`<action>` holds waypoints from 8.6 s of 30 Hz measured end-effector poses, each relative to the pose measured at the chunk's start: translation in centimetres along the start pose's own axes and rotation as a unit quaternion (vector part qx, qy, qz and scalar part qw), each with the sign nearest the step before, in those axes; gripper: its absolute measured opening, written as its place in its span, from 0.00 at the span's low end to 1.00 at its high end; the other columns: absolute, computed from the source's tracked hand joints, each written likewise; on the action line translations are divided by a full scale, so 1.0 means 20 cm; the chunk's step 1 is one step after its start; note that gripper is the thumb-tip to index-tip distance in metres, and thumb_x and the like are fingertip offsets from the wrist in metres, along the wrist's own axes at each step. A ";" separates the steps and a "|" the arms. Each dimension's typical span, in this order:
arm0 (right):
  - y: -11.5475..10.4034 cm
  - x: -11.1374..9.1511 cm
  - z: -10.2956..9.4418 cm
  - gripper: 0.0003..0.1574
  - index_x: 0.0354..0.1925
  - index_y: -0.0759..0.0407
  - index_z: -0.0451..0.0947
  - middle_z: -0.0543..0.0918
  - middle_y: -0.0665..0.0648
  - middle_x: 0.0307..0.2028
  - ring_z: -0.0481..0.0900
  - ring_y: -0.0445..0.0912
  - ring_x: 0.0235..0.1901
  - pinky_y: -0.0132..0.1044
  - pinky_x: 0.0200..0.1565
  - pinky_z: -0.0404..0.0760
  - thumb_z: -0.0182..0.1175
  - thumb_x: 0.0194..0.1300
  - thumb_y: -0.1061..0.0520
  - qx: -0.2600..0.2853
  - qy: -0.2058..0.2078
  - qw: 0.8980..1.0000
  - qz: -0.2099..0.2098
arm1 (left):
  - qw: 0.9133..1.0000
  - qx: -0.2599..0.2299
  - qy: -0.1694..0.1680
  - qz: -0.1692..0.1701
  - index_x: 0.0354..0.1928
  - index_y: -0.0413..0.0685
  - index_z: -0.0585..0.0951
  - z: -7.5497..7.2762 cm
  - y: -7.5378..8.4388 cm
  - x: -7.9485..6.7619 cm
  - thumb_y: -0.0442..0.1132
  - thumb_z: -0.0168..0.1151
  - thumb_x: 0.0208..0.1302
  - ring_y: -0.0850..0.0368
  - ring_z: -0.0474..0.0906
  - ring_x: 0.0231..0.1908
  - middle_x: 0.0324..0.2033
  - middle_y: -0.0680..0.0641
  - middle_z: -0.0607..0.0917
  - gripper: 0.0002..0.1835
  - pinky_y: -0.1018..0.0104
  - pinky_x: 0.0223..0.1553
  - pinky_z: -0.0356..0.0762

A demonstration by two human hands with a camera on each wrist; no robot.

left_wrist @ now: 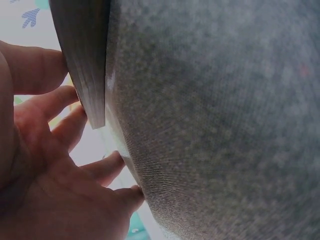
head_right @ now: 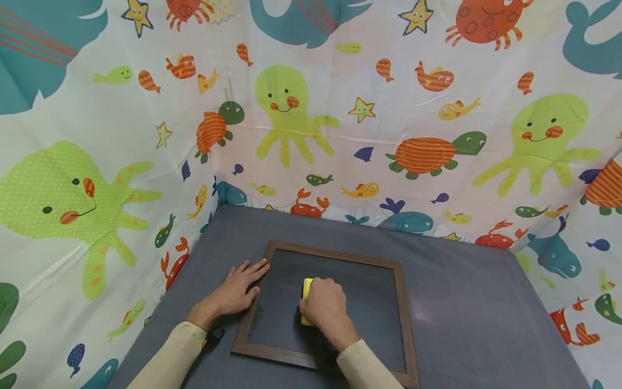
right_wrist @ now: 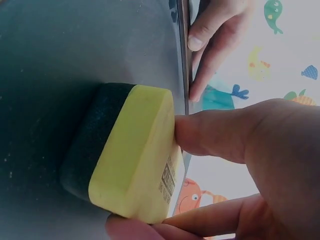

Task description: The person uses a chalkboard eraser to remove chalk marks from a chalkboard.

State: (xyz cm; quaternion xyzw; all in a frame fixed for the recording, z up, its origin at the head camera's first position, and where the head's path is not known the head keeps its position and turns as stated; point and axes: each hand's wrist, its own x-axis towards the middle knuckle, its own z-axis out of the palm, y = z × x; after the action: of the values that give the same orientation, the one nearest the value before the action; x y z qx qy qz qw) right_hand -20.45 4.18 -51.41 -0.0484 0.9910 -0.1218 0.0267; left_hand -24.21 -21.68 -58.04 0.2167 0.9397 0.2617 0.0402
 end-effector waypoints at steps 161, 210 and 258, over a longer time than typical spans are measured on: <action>0.60 -0.04 -0.16 0.38 0.34 0.68 0.75 0.77 0.59 0.23 0.75 0.50 0.22 0.43 0.27 0.72 0.70 0.55 0.33 0.032 -0.057 0.991 0.112 | 1.000 -0.008 0.007 -0.002 0.79 0.53 0.59 0.00 -0.01 -0.02 0.40 0.53 0.75 0.32 0.46 0.77 0.79 0.52 0.55 0.33 0.26 0.71 0.39; 0.78 -0.12 -0.23 0.35 0.33 0.68 0.75 0.75 0.59 0.23 0.74 0.51 0.22 0.42 0.23 0.72 0.68 0.57 0.35 0.018 -0.068 0.988 0.138 | 1.000 -0.027 -0.003 -0.007 0.78 0.53 0.60 0.00 -0.01 0.00 0.39 0.56 0.74 0.32 0.44 0.77 0.79 0.52 0.55 0.33 0.26 0.71 0.38; 0.58 -0.05 -0.17 0.27 0.31 0.66 0.74 0.75 0.58 0.22 0.74 0.50 0.20 0.42 0.21 0.74 0.67 0.57 0.42 -0.001 -0.023 0.996 0.086 | 1.000 -0.017 -0.011 -0.019 0.78 0.53 0.61 0.00 0.02 0.01 0.39 0.57 0.73 0.32 0.45 0.77 0.79 0.51 0.55 0.33 0.25 0.70 0.39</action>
State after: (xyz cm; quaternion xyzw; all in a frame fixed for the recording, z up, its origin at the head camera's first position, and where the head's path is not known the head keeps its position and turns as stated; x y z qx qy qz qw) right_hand -20.75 16.31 -50.98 0.0340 0.9907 -0.1174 0.0595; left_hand -24.35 -21.30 -57.78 0.2013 0.9385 0.2743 0.0589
